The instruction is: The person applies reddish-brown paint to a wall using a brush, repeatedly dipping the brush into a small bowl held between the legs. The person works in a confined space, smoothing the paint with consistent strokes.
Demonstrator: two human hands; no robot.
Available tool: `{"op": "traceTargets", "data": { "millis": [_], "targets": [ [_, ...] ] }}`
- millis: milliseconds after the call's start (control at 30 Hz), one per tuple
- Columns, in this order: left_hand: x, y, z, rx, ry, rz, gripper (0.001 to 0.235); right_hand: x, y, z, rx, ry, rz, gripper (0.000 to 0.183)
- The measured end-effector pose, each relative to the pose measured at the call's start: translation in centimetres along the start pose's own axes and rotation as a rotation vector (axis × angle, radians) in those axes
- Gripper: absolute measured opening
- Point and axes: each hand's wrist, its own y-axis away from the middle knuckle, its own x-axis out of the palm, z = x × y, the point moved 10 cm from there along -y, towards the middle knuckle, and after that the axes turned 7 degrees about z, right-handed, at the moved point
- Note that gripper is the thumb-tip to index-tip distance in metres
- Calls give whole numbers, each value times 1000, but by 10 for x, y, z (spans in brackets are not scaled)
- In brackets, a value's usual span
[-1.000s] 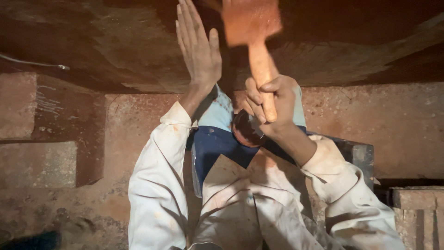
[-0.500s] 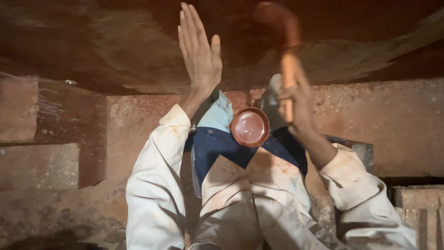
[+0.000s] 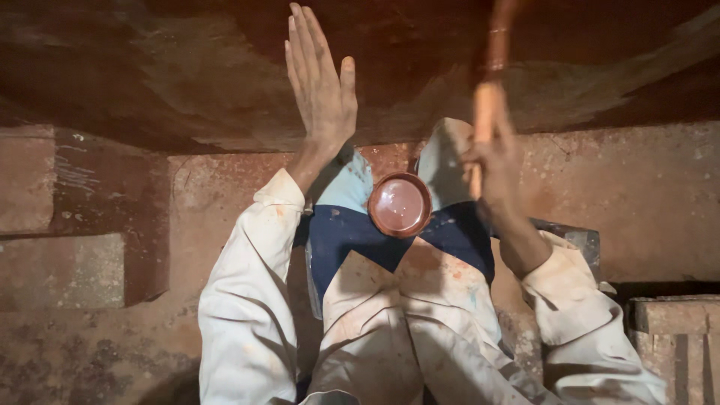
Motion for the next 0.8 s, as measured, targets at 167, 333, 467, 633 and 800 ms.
{"op": "traceTargets", "data": {
  "millis": [167, 333, 467, 633, 800],
  "targets": [
    [3, 0, 1, -1, -10, 13, 70, 57, 10, 17, -62, 45, 286, 97],
    [6, 0, 0, 6, -3, 11, 70, 29, 3, 15, -33, -56, 98, 95],
    [5, -1, -1, 3, -1, 37, 71, -22, 2, 23, -213, -111, -78, 88],
    [-1, 2, -6, 0, 20, 29, 70, -76, 2, 3, -212, -187, -261, 90],
    [-3, -5, -11, -11, 57, 47, 72, -53, -23, -1, -185, -160, -130, 81]
  ]
}}
